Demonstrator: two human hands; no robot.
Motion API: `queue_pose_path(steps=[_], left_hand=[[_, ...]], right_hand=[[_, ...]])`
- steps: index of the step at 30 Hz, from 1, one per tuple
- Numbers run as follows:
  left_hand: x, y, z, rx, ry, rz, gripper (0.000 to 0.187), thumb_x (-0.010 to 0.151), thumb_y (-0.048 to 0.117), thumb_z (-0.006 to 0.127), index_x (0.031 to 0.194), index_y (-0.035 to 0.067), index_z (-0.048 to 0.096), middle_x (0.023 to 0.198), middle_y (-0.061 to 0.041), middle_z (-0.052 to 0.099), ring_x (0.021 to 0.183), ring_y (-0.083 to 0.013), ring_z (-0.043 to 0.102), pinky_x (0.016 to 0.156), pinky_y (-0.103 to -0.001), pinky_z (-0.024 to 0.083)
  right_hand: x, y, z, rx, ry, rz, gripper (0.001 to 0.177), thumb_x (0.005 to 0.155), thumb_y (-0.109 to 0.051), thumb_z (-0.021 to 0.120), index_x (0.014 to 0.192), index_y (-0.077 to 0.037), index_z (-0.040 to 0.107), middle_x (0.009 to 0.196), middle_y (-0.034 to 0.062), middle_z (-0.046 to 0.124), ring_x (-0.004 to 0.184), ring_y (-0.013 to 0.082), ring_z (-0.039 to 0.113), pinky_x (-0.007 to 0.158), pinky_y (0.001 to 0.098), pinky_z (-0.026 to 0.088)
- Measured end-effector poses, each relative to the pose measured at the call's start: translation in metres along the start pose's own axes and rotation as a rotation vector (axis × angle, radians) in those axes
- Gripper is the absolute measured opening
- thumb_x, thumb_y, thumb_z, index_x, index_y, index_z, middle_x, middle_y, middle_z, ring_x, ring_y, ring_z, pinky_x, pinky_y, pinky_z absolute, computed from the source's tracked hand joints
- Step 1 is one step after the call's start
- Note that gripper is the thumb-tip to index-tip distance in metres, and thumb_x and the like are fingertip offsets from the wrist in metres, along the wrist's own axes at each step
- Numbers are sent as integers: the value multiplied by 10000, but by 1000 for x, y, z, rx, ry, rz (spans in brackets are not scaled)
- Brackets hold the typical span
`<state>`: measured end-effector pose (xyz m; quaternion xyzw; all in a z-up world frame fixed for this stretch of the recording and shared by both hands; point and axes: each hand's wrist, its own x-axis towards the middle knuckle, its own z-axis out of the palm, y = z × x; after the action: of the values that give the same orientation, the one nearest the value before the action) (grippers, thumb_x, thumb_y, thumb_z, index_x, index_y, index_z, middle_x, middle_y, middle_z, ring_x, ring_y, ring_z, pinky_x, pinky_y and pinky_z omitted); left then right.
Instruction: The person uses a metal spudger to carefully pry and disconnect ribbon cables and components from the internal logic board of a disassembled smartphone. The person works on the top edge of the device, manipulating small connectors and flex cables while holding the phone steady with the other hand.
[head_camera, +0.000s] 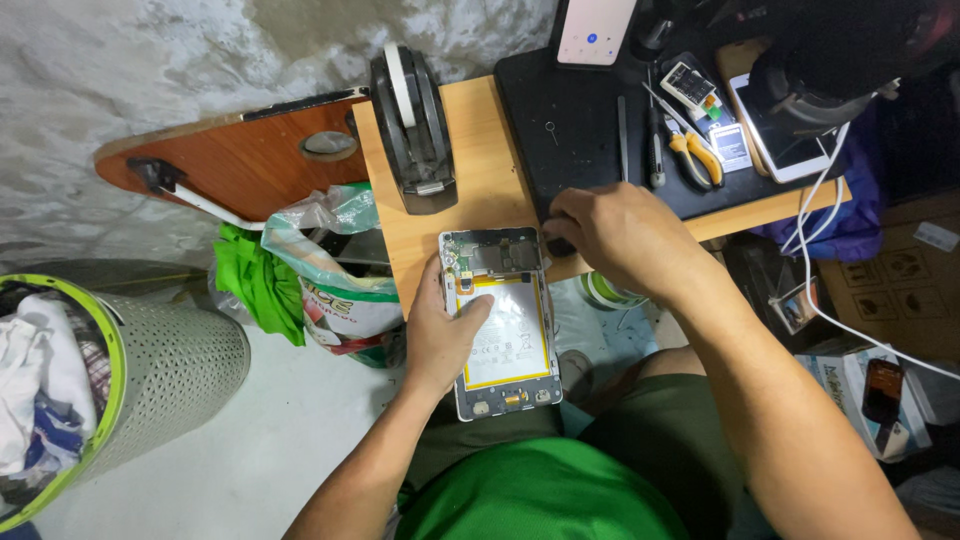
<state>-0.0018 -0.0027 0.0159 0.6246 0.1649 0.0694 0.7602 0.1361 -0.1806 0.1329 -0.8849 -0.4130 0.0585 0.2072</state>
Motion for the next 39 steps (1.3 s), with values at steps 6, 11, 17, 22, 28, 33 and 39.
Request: queue_pose_path(steps=[6, 11, 17, 22, 28, 33, 39], left_hand=[[-1, -1, 0, 9, 6, 12, 595, 859, -46, 661, 1421, 7, 475, 1254, -94, 682, 1117, -139, 667, 970, -285, 515], [0, -1, 1, -16, 6, 22, 601, 857, -51, 655, 1425, 5, 469, 1256, -98, 674, 1118, -141, 663, 972, -287, 517], [0, -1, 0, 26, 5, 20, 610, 861, -49, 653, 1437, -1, 459, 1265, -110, 674, 1124, -150, 666, 971, -292, 520], [0, 1, 1, 25, 1, 14, 608, 861, -50, 646, 1437, 0, 458, 1269, -112, 675, 1142, -156, 670, 980, -295, 521], [0, 2, 1, 40, 11, -8, 618, 851, -47, 645, 1437, 9, 456, 1271, -110, 681, 1137, -158, 674, 975, -295, 522], [1, 1, 0, 67, 10, 20, 602, 852, -51, 653, 1423, -4, 469, 1278, -119, 674, 1149, -163, 670, 984, -301, 521], [0, -9, -4, 21, -22, 67, 572, 877, -58, 668, 1418, -25, 484, 1270, -116, 673, 1153, -170, 656, 1005, -302, 515]], right_hand=[[-4, 4, 3, 26, 44, -107, 202, 875, -133, 692, 1031, -6, 693, 977, 170, 711, 859, 403, 687, 737, 456, 547], [-7, 3, 4, 22, 85, -140, 329, 775, -6, 619, 1098, 15, 672, 1025, 193, 705, 844, 410, 686, 722, 450, 557], [-15, 3, 4, 43, 76, -106, 302, 792, -13, 644, 1093, 1, 674, 1005, 194, 712, 842, 416, 690, 717, 459, 557], [-30, 3, 15, 145, 210, -17, 163, 866, -24, 718, 1021, 11, 681, 954, 180, 706, 870, 406, 696, 732, 440, 551], [-57, 12, 46, 366, 425, 187, 185, 864, 7, 737, 1045, 5, 701, 1037, 114, 744, 932, 235, 744, 726, 307, 588], [-84, 33, 82, 901, 527, 556, 159, 913, 5, 764, 1064, 48, 738, 986, 135, 749, 845, 130, 682, 759, 252, 551], [-153, 34, 117, 1419, 506, 697, 146, 849, 69, 713, 993, 89, 697, 1043, 194, 750, 840, 201, 715, 795, 315, 586]])
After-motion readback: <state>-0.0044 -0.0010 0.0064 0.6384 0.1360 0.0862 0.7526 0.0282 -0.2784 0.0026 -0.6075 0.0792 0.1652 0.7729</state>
